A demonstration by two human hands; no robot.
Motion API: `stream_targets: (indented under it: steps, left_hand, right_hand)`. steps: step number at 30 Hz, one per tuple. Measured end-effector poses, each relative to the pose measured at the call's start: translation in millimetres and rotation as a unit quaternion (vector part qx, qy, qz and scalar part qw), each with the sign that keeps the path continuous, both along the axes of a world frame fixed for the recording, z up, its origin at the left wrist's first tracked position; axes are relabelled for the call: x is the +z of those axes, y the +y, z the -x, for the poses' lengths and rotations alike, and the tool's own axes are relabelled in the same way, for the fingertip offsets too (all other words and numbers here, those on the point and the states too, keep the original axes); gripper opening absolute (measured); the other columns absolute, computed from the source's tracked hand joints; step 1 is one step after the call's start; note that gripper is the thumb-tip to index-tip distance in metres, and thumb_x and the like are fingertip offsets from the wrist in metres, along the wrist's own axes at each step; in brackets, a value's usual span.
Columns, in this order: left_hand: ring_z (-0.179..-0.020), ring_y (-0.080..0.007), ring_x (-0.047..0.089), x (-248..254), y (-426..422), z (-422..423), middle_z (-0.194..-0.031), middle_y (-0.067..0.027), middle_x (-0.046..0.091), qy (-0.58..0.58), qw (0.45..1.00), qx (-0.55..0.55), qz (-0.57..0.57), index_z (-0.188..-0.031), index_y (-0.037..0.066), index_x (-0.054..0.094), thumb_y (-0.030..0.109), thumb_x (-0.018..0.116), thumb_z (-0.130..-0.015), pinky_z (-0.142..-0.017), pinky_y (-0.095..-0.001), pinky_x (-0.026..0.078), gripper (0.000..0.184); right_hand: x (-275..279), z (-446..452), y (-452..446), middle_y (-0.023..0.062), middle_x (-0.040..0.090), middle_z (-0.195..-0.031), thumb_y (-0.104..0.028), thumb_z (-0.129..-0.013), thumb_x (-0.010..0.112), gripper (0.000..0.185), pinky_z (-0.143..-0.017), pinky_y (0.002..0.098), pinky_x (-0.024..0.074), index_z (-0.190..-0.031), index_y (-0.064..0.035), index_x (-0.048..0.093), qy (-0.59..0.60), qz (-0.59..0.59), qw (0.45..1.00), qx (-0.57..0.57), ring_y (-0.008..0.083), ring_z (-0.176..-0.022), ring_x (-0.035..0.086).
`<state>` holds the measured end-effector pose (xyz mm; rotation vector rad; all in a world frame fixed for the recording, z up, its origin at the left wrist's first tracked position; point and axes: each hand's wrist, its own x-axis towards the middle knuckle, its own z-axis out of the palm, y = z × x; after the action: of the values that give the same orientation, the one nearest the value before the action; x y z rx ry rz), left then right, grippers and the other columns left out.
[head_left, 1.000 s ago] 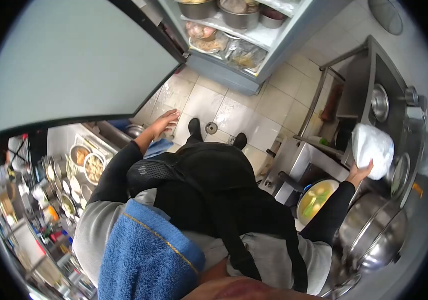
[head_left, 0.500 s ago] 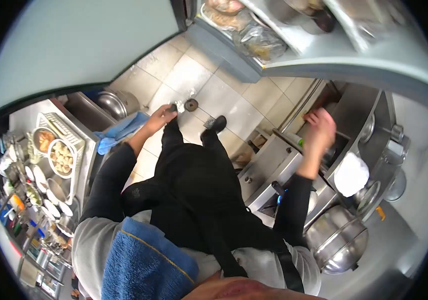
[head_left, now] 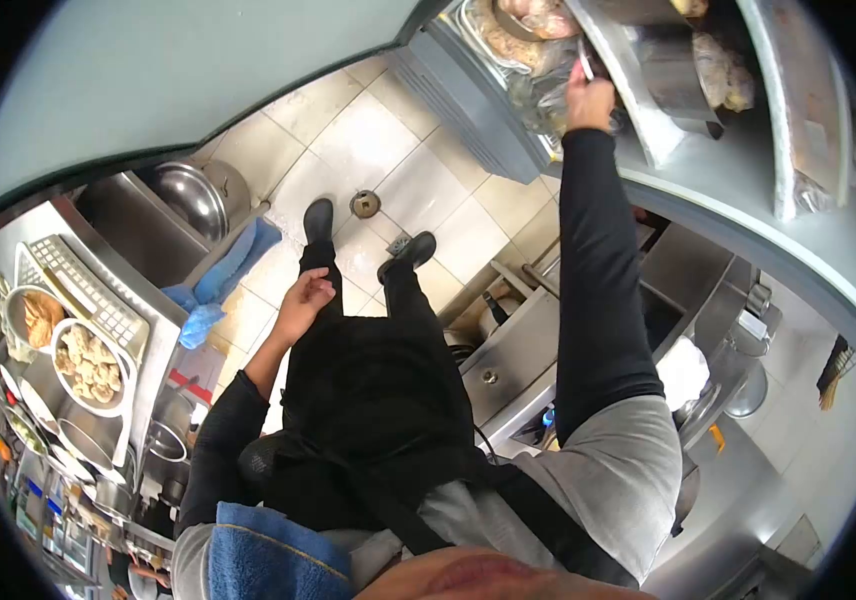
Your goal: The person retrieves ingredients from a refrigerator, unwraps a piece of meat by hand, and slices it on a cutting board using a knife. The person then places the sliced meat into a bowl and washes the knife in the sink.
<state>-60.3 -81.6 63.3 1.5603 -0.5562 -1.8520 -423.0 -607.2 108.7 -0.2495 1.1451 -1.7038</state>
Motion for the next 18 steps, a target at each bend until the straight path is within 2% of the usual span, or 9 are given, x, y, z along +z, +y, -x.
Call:
stream_targets:
  steps: [1,2,5,6,7,8,11,16,18]
  left_hand:
    - [-0.099,-0.0133,0.059,-2.5,-1.6,-2.8,-0.107,-0.0056,0.061,-0.003,1.000,0.002,0.001,-0.132,0.001,0.050,0.006,0.063,-0.092,-0.092,-0.0274,0.046,0.042]
    - [-0.099,-0.0127,0.058,3.8,-11.3,-3.4,-0.106,-0.0049,0.060,0.007,1.000,0.014,-0.004,-0.131,0.000,0.051,0.005,0.063,-0.092,-0.093,-0.0268,0.045,0.042]
    - [-0.099,-0.0117,0.058,14.2,-46.6,-1.9,-0.105,-0.0041,0.060,-0.007,0.998,-0.001,0.056,-0.131,0.001,0.051,0.006,0.064,-0.092,-0.091,-0.0261,0.046,0.042]
    - [-0.098,-0.0112,0.058,20.2,-59.0,1.4,-0.104,-0.0035,0.060,-0.015,0.997,0.002,0.076,-0.131,0.001,0.052,0.007,0.065,-0.092,-0.090,-0.0263,0.046,0.042]
    - [-0.098,-0.0111,0.058,27.2,-71.9,3.8,-0.104,-0.0032,0.061,-0.014,0.996,-0.009,0.092,-0.131,0.002,0.053,0.007,0.065,-0.092,-0.090,-0.0263,0.046,0.041]
    - [-0.097,-0.0110,0.058,34.6,-85.6,6.2,-0.105,-0.0029,0.061,-0.012,0.994,-0.020,0.107,-0.131,0.002,0.054,0.007,0.066,-0.091,-0.089,-0.0263,0.047,0.041]
    - [-0.098,-0.0139,0.060,55.7,-124.9,20.9,-0.108,-0.0042,0.063,-0.027,0.984,-0.045,0.171,-0.131,0.003,0.054,0.008,0.067,-0.091,-0.088,-0.0279,0.048,0.043]
    - [-0.109,-0.0183,0.059,97.6,-197.6,53.1,-0.125,-0.0109,0.060,-0.133,0.927,-0.124,0.329,-0.133,0.003,0.054,0.020,0.067,-0.093,-0.093,-0.0324,0.047,0.046]
    - [-0.109,-0.0206,0.059,94.6,-217.8,73.5,-0.128,-0.0133,0.058,-0.143,0.942,-0.124,0.277,-0.138,0.004,0.050,0.025,0.070,-0.090,-0.091,-0.0330,0.048,0.056]
  right_hand:
    - [5.4,0.9,13.0,0.0148,0.059,-0.121,-0.014,-0.100,0.039,0.031,-0.089,0.0400,0.0571,-0.125,-0.0016,0.052,-0.004,-0.032,0.999,-0.021,0.0279,-0.101,0.063]
    - [-5.4,15.4,25.7,0.0167,0.057,-0.119,-0.011,-0.099,0.039,0.030,-0.086,0.0440,0.0580,-0.125,-0.0003,0.049,-0.004,0.005,0.999,0.033,0.0311,-0.102,0.062]
    - [-13.9,20.9,87.1,0.0224,0.054,-0.115,0.001,-0.089,0.041,0.032,-0.079,0.0469,0.0605,-0.120,0.0067,0.043,-0.021,-0.104,0.994,-0.016,0.0364,-0.098,0.062]
    - [7.7,5.5,113.7,0.0192,0.059,-0.101,0.001,-0.084,0.042,0.033,-0.077,0.0435,0.0601,-0.117,0.0044,0.045,0.002,-0.151,0.988,-0.041,0.0323,-0.086,0.064]
    - [-24.4,32.0,127.3,0.0184,0.058,-0.094,0.001,-0.083,0.046,0.031,-0.075,0.0414,0.0604,-0.114,0.0050,0.043,-0.023,-0.192,0.981,0.013,0.0313,-0.077,0.063]
    - [-10.3,18.8,152.2,0.0180,0.058,-0.091,0.000,-0.083,0.049,0.027,-0.068,0.0383,0.0600,-0.109,0.0043,0.045,0.016,-0.197,0.980,0.004,0.0294,-0.070,0.063]
    - [-8.7,16.5,209.1,0.0161,0.058,-0.085,0.000,-0.084,0.049,0.033,-0.054,0.0384,0.0577,-0.116,0.0029,0.045,0.006,-0.185,0.981,0.052,0.0249,-0.060,0.061]
    - [-9.4,8.2,282.6,0.0098,0.058,-0.090,-0.002,-0.084,0.054,0.035,-0.053,0.0355,0.0559,-0.119,-0.0063,0.048,0.070,-0.190,0.974,0.102,0.0202,-0.059,0.057]
    - [-2.0,5.3,305.2,0.0069,0.059,-0.093,-0.002,-0.084,0.055,0.037,-0.053,0.0346,0.0554,-0.120,-0.0086,0.049,0.085,-0.195,0.969,0.130,0.0186,-0.062,0.057]
